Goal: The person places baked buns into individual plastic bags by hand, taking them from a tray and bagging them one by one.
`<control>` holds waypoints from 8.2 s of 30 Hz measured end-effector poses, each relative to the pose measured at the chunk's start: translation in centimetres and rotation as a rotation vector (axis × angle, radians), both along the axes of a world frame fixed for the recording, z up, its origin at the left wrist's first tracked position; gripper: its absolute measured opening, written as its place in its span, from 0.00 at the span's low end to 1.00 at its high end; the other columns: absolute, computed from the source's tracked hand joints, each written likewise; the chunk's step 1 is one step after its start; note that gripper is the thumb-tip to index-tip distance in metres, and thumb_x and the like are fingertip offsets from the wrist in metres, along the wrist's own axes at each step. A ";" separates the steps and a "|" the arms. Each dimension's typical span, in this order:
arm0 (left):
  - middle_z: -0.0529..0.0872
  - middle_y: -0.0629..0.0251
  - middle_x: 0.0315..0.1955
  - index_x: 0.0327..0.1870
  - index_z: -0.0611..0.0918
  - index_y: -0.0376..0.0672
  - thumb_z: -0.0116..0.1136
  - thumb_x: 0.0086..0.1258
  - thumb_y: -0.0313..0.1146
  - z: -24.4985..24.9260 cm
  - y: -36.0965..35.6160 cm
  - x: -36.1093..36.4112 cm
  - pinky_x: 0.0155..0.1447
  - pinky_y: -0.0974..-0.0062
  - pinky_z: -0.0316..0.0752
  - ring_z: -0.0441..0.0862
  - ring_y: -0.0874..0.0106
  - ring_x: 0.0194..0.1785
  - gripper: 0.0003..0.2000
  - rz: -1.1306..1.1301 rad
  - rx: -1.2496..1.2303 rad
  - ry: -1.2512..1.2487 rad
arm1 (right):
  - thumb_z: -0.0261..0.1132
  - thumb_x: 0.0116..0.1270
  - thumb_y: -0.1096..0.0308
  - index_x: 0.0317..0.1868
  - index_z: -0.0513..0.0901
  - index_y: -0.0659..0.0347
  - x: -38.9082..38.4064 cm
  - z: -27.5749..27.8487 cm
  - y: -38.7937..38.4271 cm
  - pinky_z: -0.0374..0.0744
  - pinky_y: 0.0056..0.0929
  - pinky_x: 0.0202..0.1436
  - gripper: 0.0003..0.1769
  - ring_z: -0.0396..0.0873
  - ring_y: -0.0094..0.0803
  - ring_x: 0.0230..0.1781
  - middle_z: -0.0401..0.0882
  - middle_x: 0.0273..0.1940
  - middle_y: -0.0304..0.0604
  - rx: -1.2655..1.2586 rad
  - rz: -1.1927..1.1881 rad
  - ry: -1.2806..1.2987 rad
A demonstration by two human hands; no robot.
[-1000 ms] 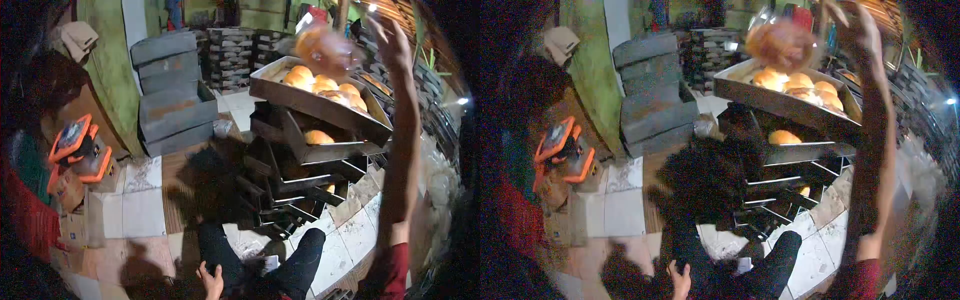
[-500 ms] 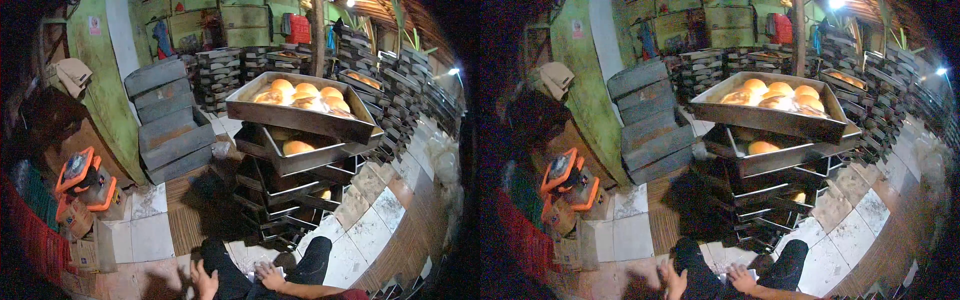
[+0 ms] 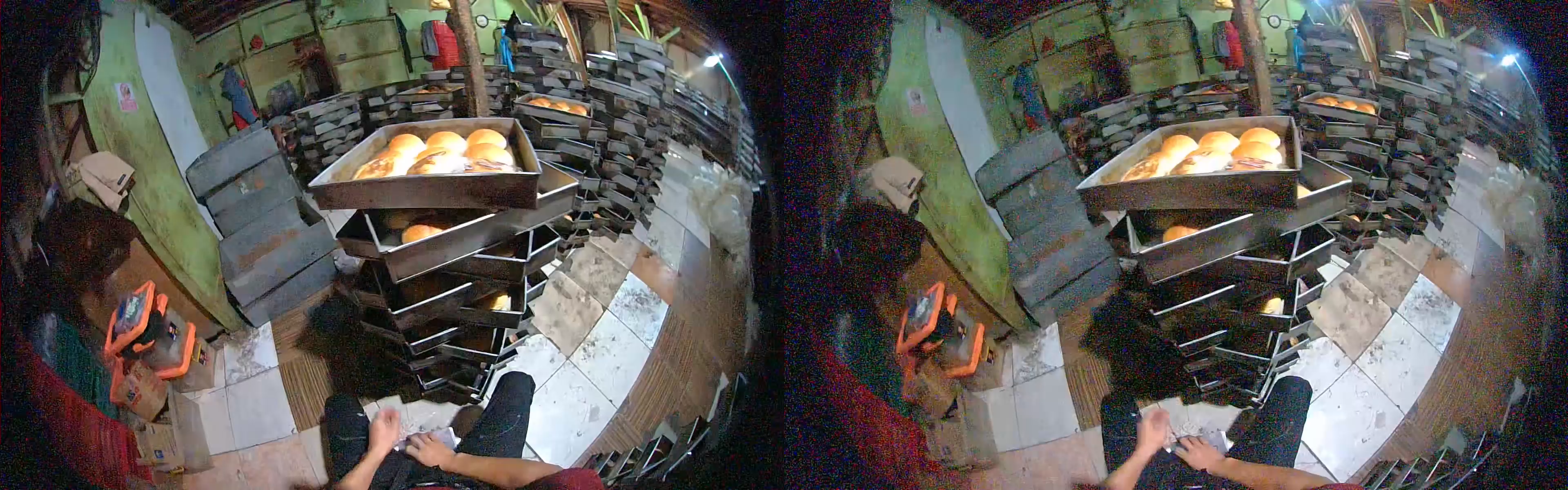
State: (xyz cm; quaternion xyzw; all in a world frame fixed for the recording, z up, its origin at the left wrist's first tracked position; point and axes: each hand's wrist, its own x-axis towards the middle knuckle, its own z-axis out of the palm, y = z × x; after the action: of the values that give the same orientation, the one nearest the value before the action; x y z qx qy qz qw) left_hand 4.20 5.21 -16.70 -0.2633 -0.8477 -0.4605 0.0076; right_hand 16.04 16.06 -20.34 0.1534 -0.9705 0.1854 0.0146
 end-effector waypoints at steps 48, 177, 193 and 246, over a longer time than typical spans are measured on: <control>0.81 0.60 0.39 0.44 0.76 0.35 0.46 0.66 0.24 17.1 -5.9 3.8 0.48 0.76 0.74 0.79 0.72 0.41 0.09 -0.280 0.745 -0.700 | 0.65 0.52 0.68 0.49 0.72 0.66 0.8 23.5 1.0 0.71 0.32 0.50 0.24 0.74 0.38 0.47 0.75 0.44 0.50 -0.883 -0.449 0.397; 0.77 0.58 0.41 0.49 0.72 0.42 0.47 0.54 0.67 9.0 1.2 -1.8 0.49 0.63 0.74 0.76 0.60 0.46 0.35 0.150 1.214 -1.744 | 0.58 0.45 0.68 0.30 0.72 0.60 -4.9 18.5 -1.1 0.64 0.42 0.35 0.10 0.66 0.43 0.34 0.67 0.33 0.46 -0.143 -0.136 0.217; 0.68 0.54 0.55 0.62 0.60 0.42 0.37 0.65 0.59 16.9 -0.9 -2.4 0.55 0.55 0.70 0.68 0.58 0.58 0.32 -0.184 1.594 -0.967 | 0.65 0.52 0.76 0.32 0.71 0.65 -4.9 20.0 -0.7 0.73 0.30 0.29 0.10 0.72 0.39 0.24 0.73 0.27 0.47 -0.452 -0.098 0.284; 0.74 0.62 0.31 0.30 0.75 0.41 0.57 0.54 0.24 14.1 -14.0 3.2 0.39 0.70 0.70 0.73 0.65 0.36 0.04 0.000 0.431 0.147 | 0.63 0.54 0.74 0.25 0.76 0.65 -5.0 21.8 -6.7 0.67 0.31 0.23 0.05 0.68 0.36 0.19 0.71 0.23 0.46 -0.808 -0.023 0.186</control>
State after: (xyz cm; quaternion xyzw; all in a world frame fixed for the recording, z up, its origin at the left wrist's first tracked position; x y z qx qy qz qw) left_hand 7.36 -8.80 -2.59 -0.2886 -0.7268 -0.6105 0.1255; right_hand 11.05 9.39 1.43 0.1405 -0.8159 0.5365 0.1634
